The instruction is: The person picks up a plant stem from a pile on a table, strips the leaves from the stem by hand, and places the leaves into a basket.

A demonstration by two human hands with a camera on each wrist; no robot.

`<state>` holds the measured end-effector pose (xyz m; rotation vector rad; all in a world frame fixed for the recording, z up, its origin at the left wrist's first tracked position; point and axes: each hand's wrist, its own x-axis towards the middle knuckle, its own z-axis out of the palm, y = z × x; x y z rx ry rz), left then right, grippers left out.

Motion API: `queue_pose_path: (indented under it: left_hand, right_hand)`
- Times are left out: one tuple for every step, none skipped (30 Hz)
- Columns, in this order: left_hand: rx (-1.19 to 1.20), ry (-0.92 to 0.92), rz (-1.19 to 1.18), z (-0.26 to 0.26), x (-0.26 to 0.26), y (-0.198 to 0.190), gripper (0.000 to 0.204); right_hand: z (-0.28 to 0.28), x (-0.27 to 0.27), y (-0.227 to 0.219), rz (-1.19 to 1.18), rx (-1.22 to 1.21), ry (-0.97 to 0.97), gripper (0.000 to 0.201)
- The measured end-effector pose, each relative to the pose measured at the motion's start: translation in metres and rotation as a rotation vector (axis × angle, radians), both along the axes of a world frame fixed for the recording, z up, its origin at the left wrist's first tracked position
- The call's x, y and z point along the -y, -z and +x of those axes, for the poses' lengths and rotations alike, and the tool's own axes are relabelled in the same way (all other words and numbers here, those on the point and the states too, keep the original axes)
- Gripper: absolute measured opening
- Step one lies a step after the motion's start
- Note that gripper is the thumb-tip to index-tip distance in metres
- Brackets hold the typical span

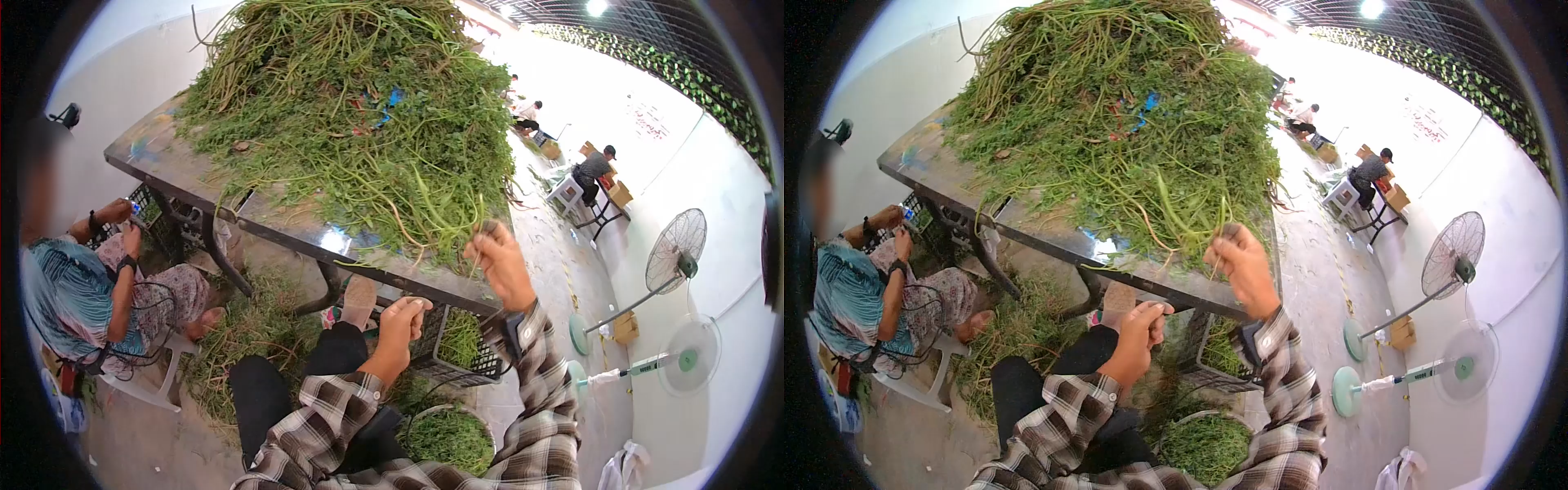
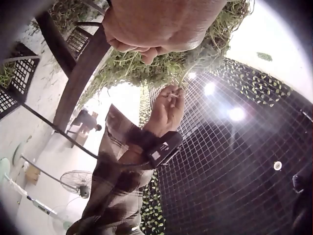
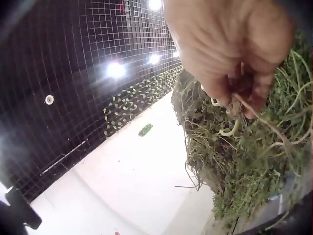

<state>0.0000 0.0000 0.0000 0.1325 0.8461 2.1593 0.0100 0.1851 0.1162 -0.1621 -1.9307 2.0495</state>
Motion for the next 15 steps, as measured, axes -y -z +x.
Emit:
queue_pose_path:
  left_hand:
    - [0.008,-0.003,0.004,-0.001,-0.001,-0.001,0.026]
    - [0.021,-0.004,0.002,0.000,-0.001,-0.002,0.025]
    - [0.046,0.010,-0.040,0.009,0.002,-0.002,0.025]
    - [-0.006,-0.046,-0.029,0.011,-0.001,-0.005,0.026]
    - [-0.061,-0.106,-0.022,0.011,-0.002,-0.009,0.028]
    - [-0.109,-0.140,-0.093,0.012,-0.002,-0.017,0.035]
    - [-0.100,-0.133,-0.104,0.013,-0.005,-0.017,0.035]
    - [-0.227,-0.217,-0.108,0.015,-0.007,-0.015,0.039]
    - [-0.356,-0.299,-0.108,0.017,-0.010,-0.013,0.042]
    - [-0.418,-0.287,-0.132,0.017,-0.010,-0.011,0.045]
    - [-0.414,-0.277,-0.136,0.018,-0.012,-0.009,0.045]
    - [-0.414,-0.186,-0.080,0.019,-0.013,-0.007,0.044]
    - [-0.411,-0.096,-0.026,0.021,-0.013,-0.006,0.044]
    - [-0.407,-0.087,-0.031,0.021,-0.012,-0.006,0.044]
    - [-0.476,-0.055,-0.114,0.021,-0.010,-0.006,0.039]
  right_hand:
    - [0.009,0.008,0.001,-0.066,-0.003,-0.009,0.019]
    - [0.019,0.015,0.005,-0.138,-0.003,-0.015,0.016]
    - [0.033,0.021,0.015,-0.180,0.022,0.001,0.016]
    - [0.042,0.026,0.019,-0.228,0.025,-0.002,0.016]
    - [0.049,0.029,0.024,-0.278,0.027,-0.008,0.015]
    - [0.056,0.030,0.031,-0.294,0.020,-0.045,0.015]
    - [0.062,0.033,0.037,-0.305,0.029,-0.037,0.015]
    - [0.069,0.038,0.042,-0.335,0.040,-0.041,0.016]
    - [0.074,0.042,0.047,-0.363,0.051,-0.044,0.016]
    - [0.079,0.045,0.053,-0.393,0.066,-0.041,0.017]
    - [0.082,0.047,0.058,-0.398,0.069,-0.031,0.017]
    - [0.085,0.049,0.062,-0.418,0.064,-0.034,0.017]
    - [0.088,0.052,0.066,-0.440,0.058,-0.037,0.017]
    - [0.090,0.054,0.068,-0.452,0.054,-0.020,0.016]
    - [0.094,0.054,0.070,-0.459,0.056,-0.014,0.016]
